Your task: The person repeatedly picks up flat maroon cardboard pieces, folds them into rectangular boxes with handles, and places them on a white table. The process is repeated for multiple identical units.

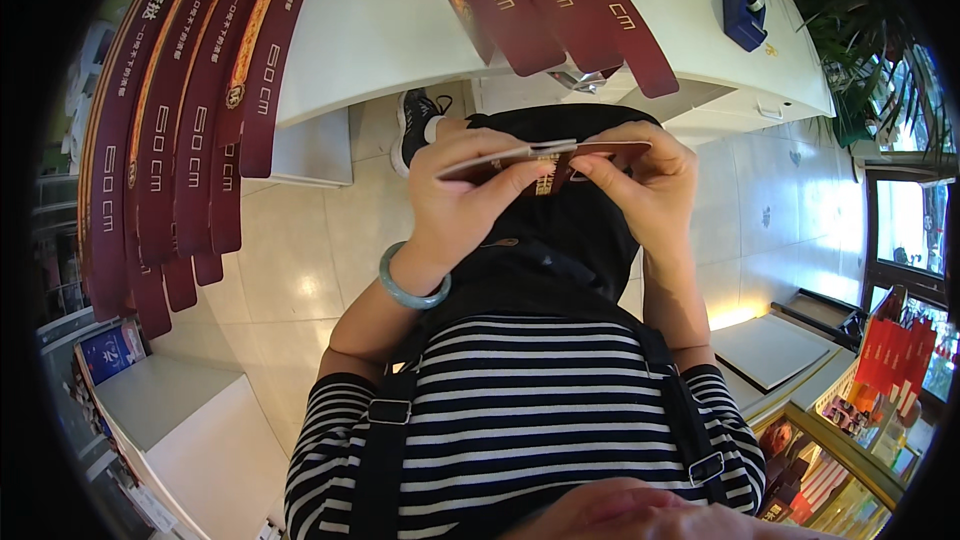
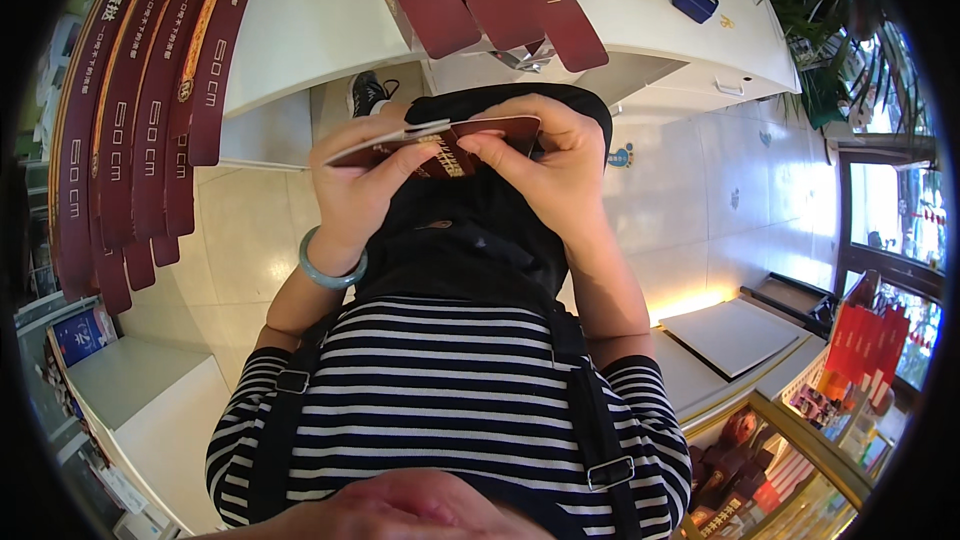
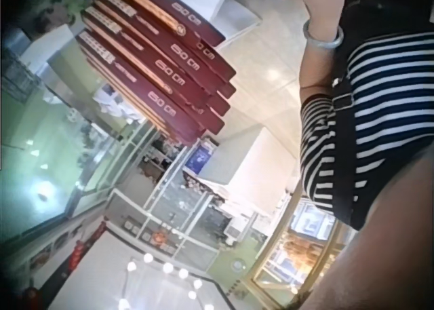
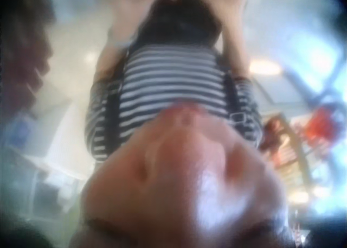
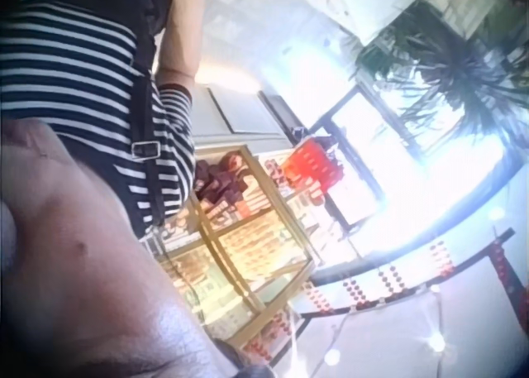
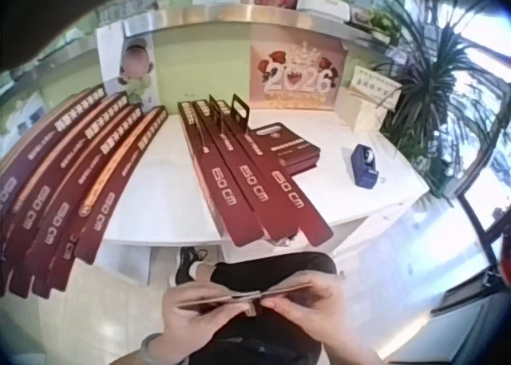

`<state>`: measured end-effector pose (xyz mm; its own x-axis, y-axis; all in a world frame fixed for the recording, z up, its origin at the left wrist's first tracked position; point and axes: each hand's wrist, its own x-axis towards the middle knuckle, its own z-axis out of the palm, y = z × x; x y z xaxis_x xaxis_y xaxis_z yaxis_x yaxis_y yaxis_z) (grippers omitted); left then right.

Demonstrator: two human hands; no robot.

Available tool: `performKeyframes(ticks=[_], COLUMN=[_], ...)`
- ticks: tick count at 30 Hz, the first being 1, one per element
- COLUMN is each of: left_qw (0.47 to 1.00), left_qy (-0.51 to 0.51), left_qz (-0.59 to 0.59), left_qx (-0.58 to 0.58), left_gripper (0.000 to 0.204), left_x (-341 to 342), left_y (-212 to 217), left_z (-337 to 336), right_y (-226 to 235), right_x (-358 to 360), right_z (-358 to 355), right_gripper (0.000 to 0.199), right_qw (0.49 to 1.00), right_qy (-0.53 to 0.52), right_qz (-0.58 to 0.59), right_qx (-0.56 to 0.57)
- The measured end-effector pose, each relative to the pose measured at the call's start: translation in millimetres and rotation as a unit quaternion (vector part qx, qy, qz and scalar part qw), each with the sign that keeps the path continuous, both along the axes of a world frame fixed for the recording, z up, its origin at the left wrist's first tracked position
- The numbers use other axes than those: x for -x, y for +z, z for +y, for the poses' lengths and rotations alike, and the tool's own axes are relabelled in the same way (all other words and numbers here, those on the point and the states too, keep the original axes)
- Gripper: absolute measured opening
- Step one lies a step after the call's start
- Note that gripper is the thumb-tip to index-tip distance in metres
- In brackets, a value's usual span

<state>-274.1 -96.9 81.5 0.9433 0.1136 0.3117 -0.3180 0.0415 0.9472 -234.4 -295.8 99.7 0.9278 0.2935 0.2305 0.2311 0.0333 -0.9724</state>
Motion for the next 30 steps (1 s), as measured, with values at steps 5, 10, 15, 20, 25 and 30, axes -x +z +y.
performKeyframes(ticks=[5,10,15,20,25,30], left_qw=[0.998,0.999,0.998,0.959,0.985,0.99], left_qy=[-0.005,-0.035,0.005,0.029,-0.038,-0.057], left_qz=[-0.042,0.017,-0.045,-0.15,-0.122,-0.105], left_qx=[-0.041,-0.015,0.04,-0.239,-0.119,-0.075], left_gripper=[0.021,0.025,0.049,0.089,0.098,0.101], left_x=[-1.9,-1.2,-13.8,-3.7,1.6,-0.4], left_y=[7.4,10.8,9.0,-6.1,-13.7,-23.3], left_z=[9.5,9.4,0.7,6.6,1.8,3.6], right_y=[-10.0,-6.3,-13.4,-6.7,-24.6,-10.1], right_x=[4.0,6.0,-1.1,-7.3,-6.6,-1.5], right_z=[4.5,24.1,4.4,1.3,-0.3,9.9], right_gripper=[0.031,0.034,0.016,0.017,0.021,0.019], right_qw=[0.998,0.993,0.993,0.984,0.981,0.981], right_qy=[-0.002,-0.012,-0.1,-0.119,-0.066,-0.049], right_qz=[-0.055,0.077,0.061,0.075,0.099,0.106], right_qx=[-0.003,-0.088,-0.021,-0.114,-0.152,-0.153])
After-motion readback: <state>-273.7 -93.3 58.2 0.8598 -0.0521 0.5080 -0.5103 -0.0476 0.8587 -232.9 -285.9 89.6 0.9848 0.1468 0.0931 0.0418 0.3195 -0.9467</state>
